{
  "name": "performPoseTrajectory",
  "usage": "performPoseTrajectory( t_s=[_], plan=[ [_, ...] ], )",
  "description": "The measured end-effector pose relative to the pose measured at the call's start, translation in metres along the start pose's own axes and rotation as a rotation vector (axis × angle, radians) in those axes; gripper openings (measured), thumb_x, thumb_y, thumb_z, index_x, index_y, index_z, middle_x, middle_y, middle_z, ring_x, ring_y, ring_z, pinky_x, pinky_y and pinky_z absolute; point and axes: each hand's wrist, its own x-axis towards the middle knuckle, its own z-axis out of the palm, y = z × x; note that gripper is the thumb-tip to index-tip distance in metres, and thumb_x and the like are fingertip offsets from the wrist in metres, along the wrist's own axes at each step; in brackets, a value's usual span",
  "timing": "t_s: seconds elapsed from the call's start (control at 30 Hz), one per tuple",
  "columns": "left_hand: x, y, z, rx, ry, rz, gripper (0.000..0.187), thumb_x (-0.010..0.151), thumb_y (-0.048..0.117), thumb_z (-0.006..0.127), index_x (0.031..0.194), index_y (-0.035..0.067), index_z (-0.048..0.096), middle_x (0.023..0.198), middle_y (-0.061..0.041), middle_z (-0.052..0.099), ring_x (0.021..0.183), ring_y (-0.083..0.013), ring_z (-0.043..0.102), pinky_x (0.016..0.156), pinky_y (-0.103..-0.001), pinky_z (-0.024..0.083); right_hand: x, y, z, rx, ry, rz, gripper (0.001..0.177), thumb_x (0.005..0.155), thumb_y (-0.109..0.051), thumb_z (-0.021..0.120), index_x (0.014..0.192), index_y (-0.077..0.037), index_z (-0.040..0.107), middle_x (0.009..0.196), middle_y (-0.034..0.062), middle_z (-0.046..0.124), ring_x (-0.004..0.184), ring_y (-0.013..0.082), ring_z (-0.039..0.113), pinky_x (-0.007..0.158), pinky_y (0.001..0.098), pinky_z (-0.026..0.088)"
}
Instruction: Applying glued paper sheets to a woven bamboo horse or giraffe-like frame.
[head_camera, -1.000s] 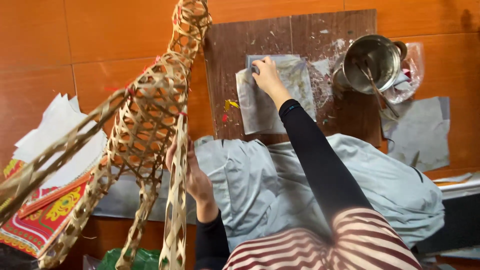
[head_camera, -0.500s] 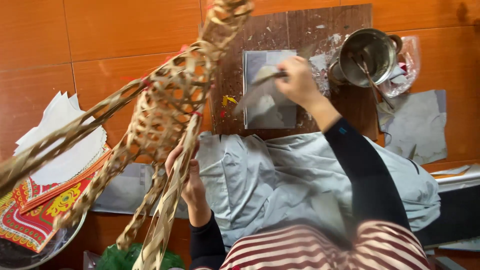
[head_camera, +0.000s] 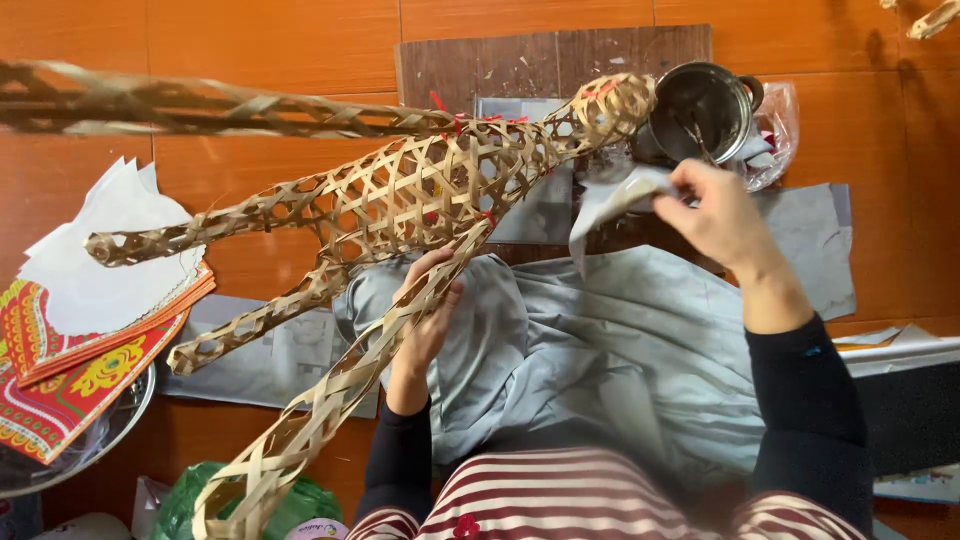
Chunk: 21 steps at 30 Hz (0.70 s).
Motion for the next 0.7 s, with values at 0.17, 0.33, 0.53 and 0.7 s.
performPoseTrajectory(
  t_s=[0.17,0.33,0.53,0.7],
  plan=[
    [-0.001,-0.013,-0.011,0.026,-0.041,0.03,0.042,0.096,0.012,0.076,0.134,0.003,0.062,0.13,-0.011,0.071,0.117,-0.0173,0.067,0.102,-0.029,0.056,0.019,-0.022,-0.012,0.186,0.022,0.059,0.015,0.096,-0.014,0.068,0.093,0.0,0.064,0.082,0.006,0.066,0.075,0.0088,0.059,0.065,0.0271,0.046],
    [-0.001,-0.025,-0.016,-0.036,-0.105,-0.029,0.045,0.095,0.007,0.076,0.138,0.002,0.061,0.133,-0.011,0.068,0.121,-0.0169,0.064,0.103,-0.028,0.05,0.024,-0.048,0.015,0.427,0.287,0.005,0.02,0.108,-0.013,0.066,0.095,0.0,0.058,0.086,0.0048,0.062,0.073,0.0069,0.054,0.063,0.0246,0.042],
    [0.012,-0.062,-0.03,-0.156,-0.146,-0.082,0.043,0.102,0.015,0.066,0.141,-0.002,0.06,0.134,-0.012,0.068,0.124,-0.0178,0.063,0.108,-0.031,0.048,0.017,-0.132,0.115,0.378,0.232,-0.657,0.021,0.094,-0.009,0.064,0.11,-0.004,0.051,0.137,0.0162,0.059,0.128,0.0253,0.057,0.106,0.0396,0.046],
    [0.054,-0.009,-0.054,-0.331,-0.016,-0.228,0.047,0.107,0.031,0.053,0.143,0.001,0.057,0.131,-0.013,0.071,0.121,-0.0213,0.069,0.108,-0.034,0.054,0.021,-0.117,0.175,0.199,-0.115,-0.911,0.026,0.087,-0.002,0.073,0.097,-0.007,0.049,0.143,0.0207,0.06,0.143,0.0393,0.051,0.122,0.0547,0.035]
  ],
)
